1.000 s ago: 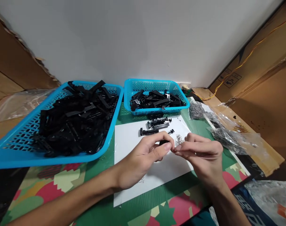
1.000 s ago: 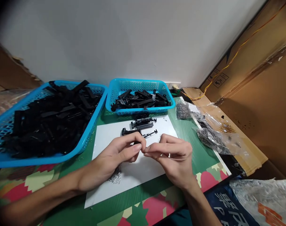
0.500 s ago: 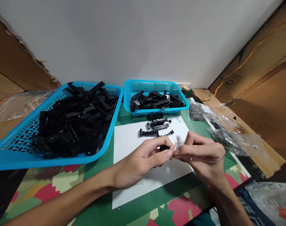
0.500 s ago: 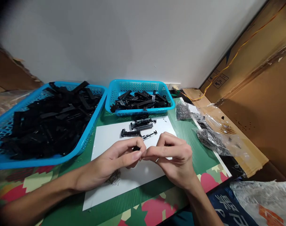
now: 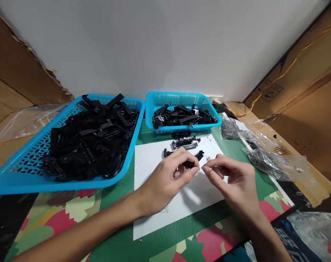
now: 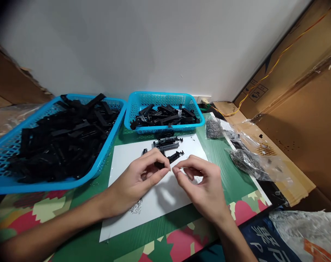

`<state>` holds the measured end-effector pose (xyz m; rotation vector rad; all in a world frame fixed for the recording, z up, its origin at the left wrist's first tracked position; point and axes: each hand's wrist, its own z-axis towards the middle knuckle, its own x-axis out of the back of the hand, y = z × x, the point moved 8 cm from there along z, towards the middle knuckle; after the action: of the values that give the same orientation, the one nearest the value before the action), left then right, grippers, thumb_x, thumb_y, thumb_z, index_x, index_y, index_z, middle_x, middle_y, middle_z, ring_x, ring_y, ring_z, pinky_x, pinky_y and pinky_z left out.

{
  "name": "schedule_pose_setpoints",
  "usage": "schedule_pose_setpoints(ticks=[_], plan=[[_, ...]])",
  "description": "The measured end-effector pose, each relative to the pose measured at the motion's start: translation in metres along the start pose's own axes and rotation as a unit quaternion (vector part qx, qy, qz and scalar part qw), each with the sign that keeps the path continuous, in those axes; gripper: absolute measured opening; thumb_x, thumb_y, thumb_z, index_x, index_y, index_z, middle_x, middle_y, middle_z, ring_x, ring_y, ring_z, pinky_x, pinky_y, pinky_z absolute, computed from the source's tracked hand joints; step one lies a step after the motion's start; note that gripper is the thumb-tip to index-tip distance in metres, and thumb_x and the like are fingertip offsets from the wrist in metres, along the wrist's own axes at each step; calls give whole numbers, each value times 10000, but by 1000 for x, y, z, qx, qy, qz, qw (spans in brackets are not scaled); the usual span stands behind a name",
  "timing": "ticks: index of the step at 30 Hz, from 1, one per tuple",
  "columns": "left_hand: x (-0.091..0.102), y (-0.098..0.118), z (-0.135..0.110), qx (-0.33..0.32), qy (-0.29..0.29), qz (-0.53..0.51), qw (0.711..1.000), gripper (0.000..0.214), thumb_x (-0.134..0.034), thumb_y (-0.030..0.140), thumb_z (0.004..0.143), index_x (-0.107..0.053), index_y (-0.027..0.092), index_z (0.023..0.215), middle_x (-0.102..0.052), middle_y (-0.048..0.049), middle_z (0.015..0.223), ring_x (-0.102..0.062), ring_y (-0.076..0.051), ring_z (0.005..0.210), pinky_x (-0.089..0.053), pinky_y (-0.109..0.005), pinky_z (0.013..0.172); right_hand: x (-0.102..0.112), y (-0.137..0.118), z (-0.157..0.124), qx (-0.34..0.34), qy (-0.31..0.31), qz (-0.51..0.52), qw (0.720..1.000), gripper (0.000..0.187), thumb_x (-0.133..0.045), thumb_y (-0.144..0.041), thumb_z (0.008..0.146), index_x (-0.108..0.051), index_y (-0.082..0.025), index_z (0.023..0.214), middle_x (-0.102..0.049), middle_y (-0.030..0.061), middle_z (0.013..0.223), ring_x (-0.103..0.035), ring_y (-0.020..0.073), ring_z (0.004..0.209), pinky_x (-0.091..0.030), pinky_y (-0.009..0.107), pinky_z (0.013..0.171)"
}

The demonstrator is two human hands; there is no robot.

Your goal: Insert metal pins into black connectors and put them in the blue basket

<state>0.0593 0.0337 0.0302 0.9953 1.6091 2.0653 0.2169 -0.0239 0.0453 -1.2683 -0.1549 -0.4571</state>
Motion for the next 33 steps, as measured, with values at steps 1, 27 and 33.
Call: schedule_pose_setpoints(ticks=[1,27,33], plan=[[1,-3,0,-3,5,23,1000,176,-587,372,1079,-699,250,1138,-591,11,1005,-496,-125,771,-388,-255,695,5,5,0,-22,14,-4,1000,118,-752,-283,945,-786,-219,852,-564,-25,661,-475,123,601,-367,269,564],[-10,-4,-2,-147,-31,214,965,225,-697,317,1018,-811,160,1133,-759,-38,851,-690,-195,814,-511,-306,761,-3,44,7,-96,-107,-244,959,172,-654,-294,886,-782,-216,801,-726,6,699,-616,161,616,-401,294,610],[-9,-4,-2,-143,-33,209,967,234,-670,331,1040,-816,176,1136,-780,-45,862,-706,-191,809,-520,-312,769,-7,38,9,-83,-137,-250,955,168,-641,-249,907,-760,-205,798,-731,4,716,-621,157,628,-403,287,610]])
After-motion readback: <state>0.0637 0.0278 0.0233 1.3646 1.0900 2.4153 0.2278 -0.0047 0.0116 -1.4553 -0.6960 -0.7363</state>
